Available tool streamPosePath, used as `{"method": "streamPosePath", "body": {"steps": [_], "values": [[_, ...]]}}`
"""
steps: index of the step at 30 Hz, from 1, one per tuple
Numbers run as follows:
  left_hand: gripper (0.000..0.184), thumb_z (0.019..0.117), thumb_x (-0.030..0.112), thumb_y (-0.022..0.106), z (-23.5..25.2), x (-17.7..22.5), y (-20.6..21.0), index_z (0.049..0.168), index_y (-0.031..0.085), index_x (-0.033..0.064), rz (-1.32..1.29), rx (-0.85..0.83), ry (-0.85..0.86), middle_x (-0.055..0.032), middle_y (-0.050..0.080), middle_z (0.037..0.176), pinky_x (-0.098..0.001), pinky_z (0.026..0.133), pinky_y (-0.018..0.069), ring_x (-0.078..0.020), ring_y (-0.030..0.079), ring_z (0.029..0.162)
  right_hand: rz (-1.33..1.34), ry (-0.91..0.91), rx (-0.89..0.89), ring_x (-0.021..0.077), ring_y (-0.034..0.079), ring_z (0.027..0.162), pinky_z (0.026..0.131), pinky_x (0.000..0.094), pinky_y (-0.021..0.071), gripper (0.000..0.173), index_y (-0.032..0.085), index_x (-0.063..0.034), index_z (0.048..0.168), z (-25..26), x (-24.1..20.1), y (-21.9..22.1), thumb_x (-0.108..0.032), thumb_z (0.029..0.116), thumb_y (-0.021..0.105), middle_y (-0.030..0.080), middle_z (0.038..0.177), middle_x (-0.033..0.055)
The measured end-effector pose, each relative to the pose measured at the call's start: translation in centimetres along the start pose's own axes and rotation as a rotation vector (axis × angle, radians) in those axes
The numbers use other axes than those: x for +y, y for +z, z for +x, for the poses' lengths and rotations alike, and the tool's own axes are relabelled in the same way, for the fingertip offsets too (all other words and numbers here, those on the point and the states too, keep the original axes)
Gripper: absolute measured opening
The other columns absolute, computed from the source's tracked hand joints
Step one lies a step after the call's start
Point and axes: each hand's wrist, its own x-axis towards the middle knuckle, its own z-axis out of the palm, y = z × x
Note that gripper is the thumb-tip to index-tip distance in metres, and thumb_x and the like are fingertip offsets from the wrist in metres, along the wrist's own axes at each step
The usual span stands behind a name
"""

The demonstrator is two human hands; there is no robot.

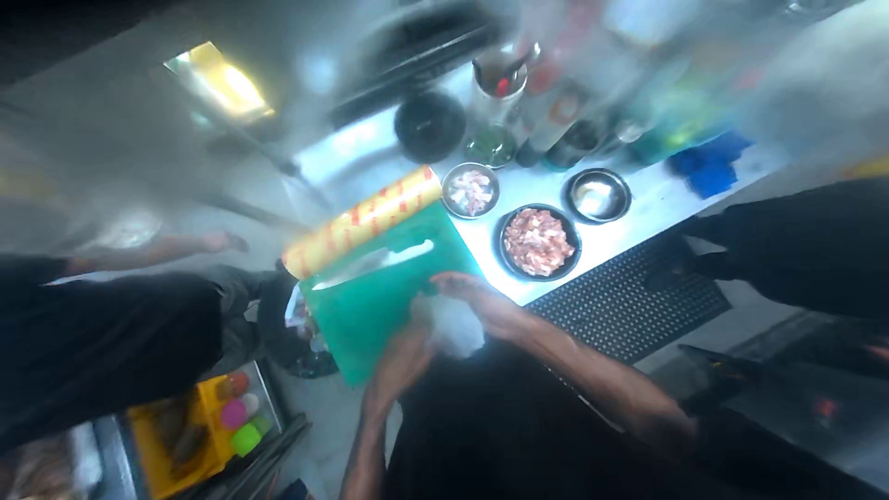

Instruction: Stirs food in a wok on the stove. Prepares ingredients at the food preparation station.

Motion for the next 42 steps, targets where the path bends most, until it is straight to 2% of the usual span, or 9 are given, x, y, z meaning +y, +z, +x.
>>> {"method": "streamPosePath", "body": {"steps": [9,14,18,25,28,31,34,37,42], "values": [[0.03,0.1045,0.013,0.049,-3.2,2.7,-5.2,0.105,0.072,-0.0062,0.13,0.461,0.069,-0.0129,0.073,0.103,-0.022,0.093,0.0542,-0.0062,0.068,0.099,0.167,-0.088,-0.103,-0.0024,0.047,0.048,0.042,0.0126,0.0409,0.038,0.06,-0.0135,0.132,-1.2,-3.9,0.3,0.002,0.097,0.06,0.07,0.094,0.0029],[0.031,0.1111,0.016,0.037,-1.3,3.3,-3.5,0.111,0.063,0.0001,-0.467,0.782,-0.277,0.005,0.068,0.082,-0.0206,0.07,0.0593,-0.0007,0.066,0.072,-0.052,-0.353,0.094,0.0081,0.048,0.049,0.047,0.0239,0.0481,0.027,0.063,-0.0072,0.123,-0.9,-4.4,0.0,0.002,0.0979,0.059,0.051,0.068,0.0005],[0.019,0.1104,0.016,0.041,1.1,3.9,-1.6,0.108,0.055,0.0027,-0.562,0.769,-0.259,0.0042,0.054,0.057,-0.0238,0.037,0.0478,-0.007,0.05,0.04,-0.251,-0.629,-0.023,0.0192,0.069,0.076,0.072,0.0391,0.0641,0.023,0.064,0.0018,0.117,-2.2,-3.6,2.7,0.0,0.0949,0.067,0.066,0.087,0.0096],[0.025,0.1097,0.014,0.039,0.3,4.6,-2.8,0.1,0.059,0.0025,-0.444,0.836,-0.239,0.006,0.057,0.061,-0.0222,0.04,0.0496,-0.0045,0.053,0.043,-1.188,-0.393,-0.113,0.0266,0.063,0.122,0.106,0.0451,0.0501,0.038,0.062,-0.0078,0.137,1.0,1.9,3.6,-0.028,0.11,0.044,0.065,0.132,0.0149],[0.026,0.1076,0.011,0.041,-2.6,3.3,-4.4,0.093,0.062,0.0087,-0.406,0.949,-0.123,0.0128,0.059,0.067,-0.0151,0.048,0.0501,0.0025,0.055,0.051,-1.332,-0.084,-0.322,0.0425,0.067,0.108,0.094,0.0623,0.0501,0.042,0.066,-0.0001,0.124,-0.9,2.0,3.7,-0.035,0.1087,0.048,0.069,0.113,0.0246],[0.024,0.1064,0.035,0.052,-5.3,-0.9,-4.7,0.113,0.067,0.0164,-0.403,0.847,0.037,0.0098,0.067,0.11,-0.0255,0.089,0.0549,-0.0043,0.064,0.103,-1.246,0.024,-0.481,0.04,0.07,0.1,0.089,0.0632,0.0516,0.044,0.066,-0.0077,0.131,-2.4,2.0,4.2,-0.041,0.1083,0.049,0.072,0.106,0.021],[0.11,0.0821,0.051,0.079,-7.6,-5.8,-2.8,0.156,0.02,-0.0057,-0.394,0.477,-0.134,-0.0178,0.035,0.159,-0.0373,0.118,0.0392,-0.0211,0.04,0.145,-1.113,0.026,-0.482,0.0345,0.07,0.099,0.089,0.0597,0.0525,0.044,0.064,-0.0156,0.139,-2.2,2.1,5.1,-0.043,0.1076,0.05,0.073,0.107,0.0177],[0.059,0.0896,0.006,0.074,-9.4,-4.7,1.7,0.138,0.049,-0.0154,-0.18,0.273,-0.805,-0.0288,0.058,0.138,-0.0443,0.111,0.0419,-0.0329,0.056,0.13,-0.949,-0.058,-0.461,0.0297,0.067,0.09,0.087,0.0527,0.0533,0.036,0.066,-0.007,0.134,-0.6,2.0,6.3,-0.026,0.1035,0.062,0.071,0.102,0.0186],[0.034,0.1021,0.002,0.049,-4.4,9.0,-1.0,0.131,0.055,-0.015,0.018,0.173,-0.942,-0.0263,0.064,0.127,-0.0368,0.103,0.0495,-0.0267,0.063,0.118,-0.996,-0.414,-0.348,0.025,0.07,0.102,0.092,0.0474,0.0551,0.033,0.066,-0.0067,0.133,-2.2,-1.5,8.4,-0.019,0.1026,0.06,0.073,0.113,0.0133]]}}
